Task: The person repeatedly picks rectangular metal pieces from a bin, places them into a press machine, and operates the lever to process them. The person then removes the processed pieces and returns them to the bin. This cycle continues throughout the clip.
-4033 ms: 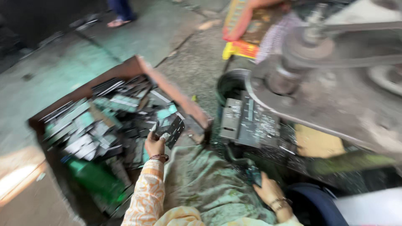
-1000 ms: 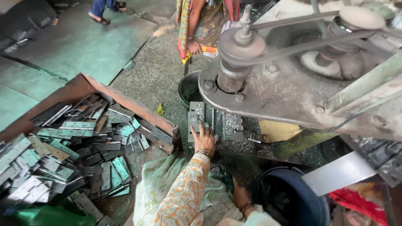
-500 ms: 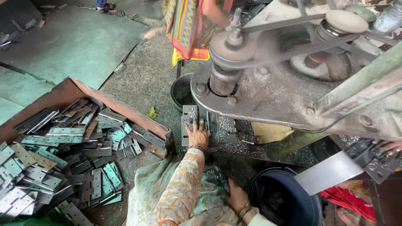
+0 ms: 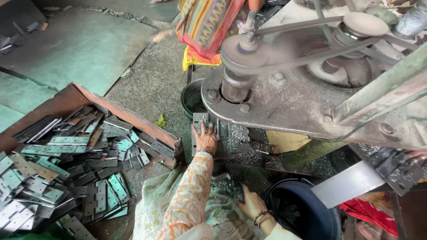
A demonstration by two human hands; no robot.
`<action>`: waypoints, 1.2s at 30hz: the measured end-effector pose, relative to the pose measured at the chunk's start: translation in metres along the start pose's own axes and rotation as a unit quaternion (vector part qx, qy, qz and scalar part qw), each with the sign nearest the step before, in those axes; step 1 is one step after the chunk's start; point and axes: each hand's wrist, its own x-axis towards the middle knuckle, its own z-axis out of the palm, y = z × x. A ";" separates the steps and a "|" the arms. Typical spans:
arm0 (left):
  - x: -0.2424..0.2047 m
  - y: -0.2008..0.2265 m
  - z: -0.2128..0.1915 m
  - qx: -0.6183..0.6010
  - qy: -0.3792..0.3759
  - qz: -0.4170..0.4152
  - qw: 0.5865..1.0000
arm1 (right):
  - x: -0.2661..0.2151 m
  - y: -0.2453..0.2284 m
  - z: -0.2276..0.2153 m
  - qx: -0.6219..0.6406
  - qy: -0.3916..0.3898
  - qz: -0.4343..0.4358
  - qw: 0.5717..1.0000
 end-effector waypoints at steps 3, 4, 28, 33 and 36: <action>0.020 -0.002 0.002 -0.002 -0.081 -0.003 0.997 | 0.005 0.000 0.001 -0.033 -0.019 0.026 0.999; 0.024 -0.002 0.003 0.001 -0.046 -0.001 0.999 | 0.005 0.002 0.008 -0.009 0.005 -0.002 1.000; -0.088 0.001 0.034 -0.031 0.017 0.086 0.996 | -0.008 -0.041 -0.036 -0.017 -0.018 0.036 0.999; -0.127 -0.003 0.032 0.027 0.142 0.161 0.976 | -0.017 -0.047 -0.039 -0.041 -0.012 0.028 0.999; -0.127 0.000 0.012 0.014 0.194 0.154 0.969 | -0.016 -0.043 -0.041 -0.041 -0.016 0.016 0.999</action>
